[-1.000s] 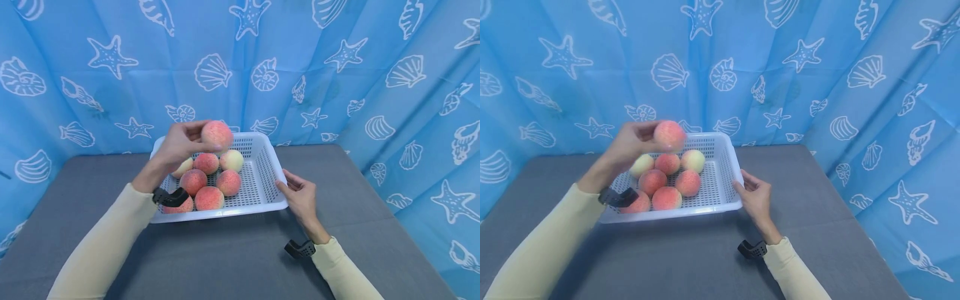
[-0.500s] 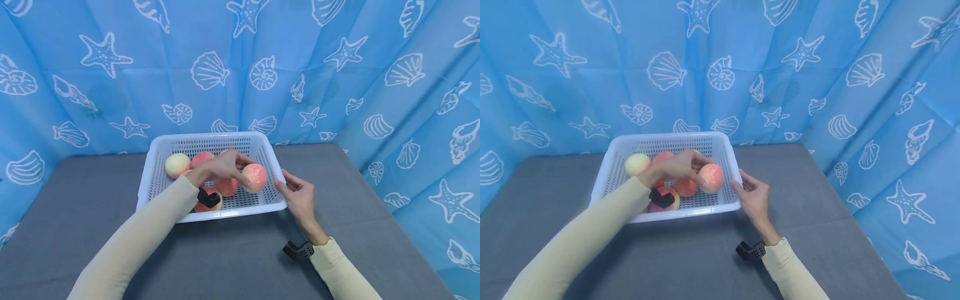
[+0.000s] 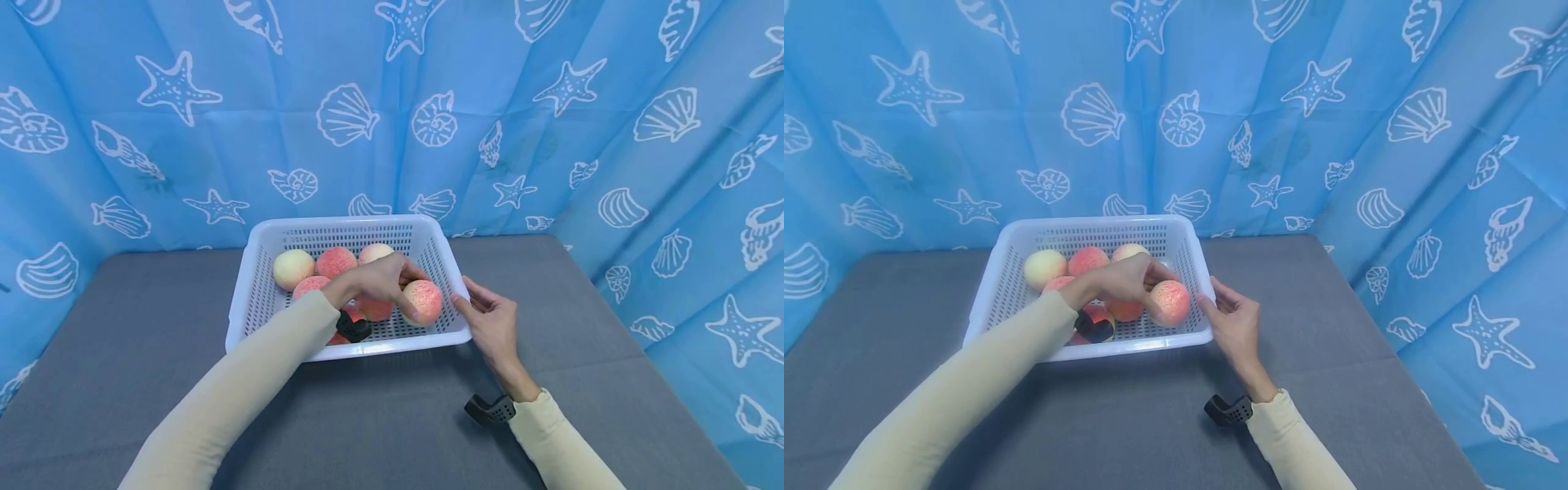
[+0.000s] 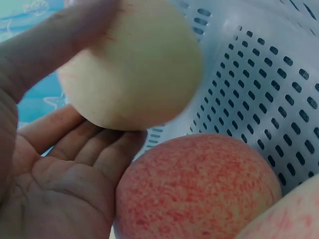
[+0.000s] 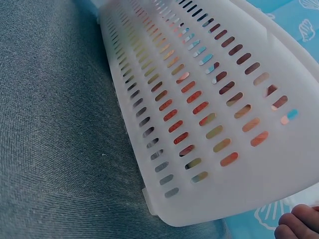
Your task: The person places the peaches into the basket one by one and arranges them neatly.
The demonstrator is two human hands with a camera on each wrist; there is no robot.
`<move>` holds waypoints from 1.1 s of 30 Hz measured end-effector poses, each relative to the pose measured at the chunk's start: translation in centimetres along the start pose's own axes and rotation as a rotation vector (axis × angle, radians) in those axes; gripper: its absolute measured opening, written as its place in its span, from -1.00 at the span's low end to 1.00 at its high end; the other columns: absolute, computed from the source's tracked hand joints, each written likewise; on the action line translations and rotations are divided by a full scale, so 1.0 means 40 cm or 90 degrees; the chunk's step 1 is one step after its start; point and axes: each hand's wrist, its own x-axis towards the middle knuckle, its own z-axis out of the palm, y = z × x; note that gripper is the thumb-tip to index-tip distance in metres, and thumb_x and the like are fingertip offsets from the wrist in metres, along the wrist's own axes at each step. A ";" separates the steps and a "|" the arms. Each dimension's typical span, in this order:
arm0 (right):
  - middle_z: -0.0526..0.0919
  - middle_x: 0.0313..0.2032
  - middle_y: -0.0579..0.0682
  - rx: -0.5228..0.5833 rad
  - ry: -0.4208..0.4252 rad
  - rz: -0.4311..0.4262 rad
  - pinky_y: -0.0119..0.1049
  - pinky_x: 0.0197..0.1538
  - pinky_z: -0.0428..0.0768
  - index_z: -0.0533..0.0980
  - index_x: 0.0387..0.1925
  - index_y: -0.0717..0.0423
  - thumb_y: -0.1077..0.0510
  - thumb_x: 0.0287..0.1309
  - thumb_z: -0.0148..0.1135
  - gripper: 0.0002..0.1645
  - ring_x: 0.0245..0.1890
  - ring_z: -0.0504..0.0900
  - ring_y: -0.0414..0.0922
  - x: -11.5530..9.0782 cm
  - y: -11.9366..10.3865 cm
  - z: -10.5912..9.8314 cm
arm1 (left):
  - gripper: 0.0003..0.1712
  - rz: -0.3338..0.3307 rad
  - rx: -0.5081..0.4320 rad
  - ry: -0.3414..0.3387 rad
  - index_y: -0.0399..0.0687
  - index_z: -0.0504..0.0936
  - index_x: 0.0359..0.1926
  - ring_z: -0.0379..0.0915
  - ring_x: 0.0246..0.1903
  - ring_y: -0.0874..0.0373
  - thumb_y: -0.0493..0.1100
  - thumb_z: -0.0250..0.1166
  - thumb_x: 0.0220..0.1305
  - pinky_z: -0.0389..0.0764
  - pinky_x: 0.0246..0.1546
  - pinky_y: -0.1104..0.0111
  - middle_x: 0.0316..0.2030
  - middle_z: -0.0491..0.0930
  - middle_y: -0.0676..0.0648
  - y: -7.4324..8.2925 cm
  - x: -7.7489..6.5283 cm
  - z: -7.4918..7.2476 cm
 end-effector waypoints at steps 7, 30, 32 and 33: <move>0.68 0.06 0.27 0.001 0.003 0.008 -0.16 -0.05 0.67 0.59 0.19 0.30 0.31 0.20 0.41 -0.50 0.03 0.70 0.14 0.001 0.002 0.001 | -0.30 -0.005 0.062 -0.024 -0.17 0.62 0.24 0.54 0.01 0.17 -0.28 0.60 0.02 0.53 0.11 0.32 0.08 0.67 0.03 0.011 -0.006 0.005; 0.68 0.06 0.29 0.008 -0.001 -0.001 -0.26 -0.06 0.67 0.57 0.20 0.32 0.31 0.20 0.40 -0.49 0.04 0.69 0.15 0.000 0.003 0.000 | -0.25 -0.005 0.093 -0.022 -0.34 0.56 0.26 0.46 0.28 0.01 -0.34 0.59 0.00 0.42 0.30 0.22 0.24 0.56 -0.23 0.012 -0.011 0.008; 0.67 0.06 0.29 0.007 -0.002 -0.002 -0.23 -0.05 0.67 0.57 0.20 0.32 0.31 0.20 0.40 -0.49 0.04 0.69 0.15 0.000 0.003 0.001 | -0.24 -0.008 0.088 -0.010 -0.33 0.56 0.27 0.45 0.29 0.00 -0.31 0.60 0.01 0.42 0.30 0.21 0.25 0.55 -0.21 0.009 -0.015 0.006; 0.67 0.06 0.29 0.005 -0.001 -0.001 -0.23 -0.04 0.66 0.57 0.20 0.32 0.31 0.20 0.40 -0.49 0.05 0.69 0.15 0.000 0.003 0.001 | -0.23 -0.010 0.082 -0.003 -0.32 0.56 0.28 0.45 0.29 0.00 -0.29 0.61 0.01 0.43 0.30 0.20 0.26 0.55 -0.21 0.008 -0.020 0.004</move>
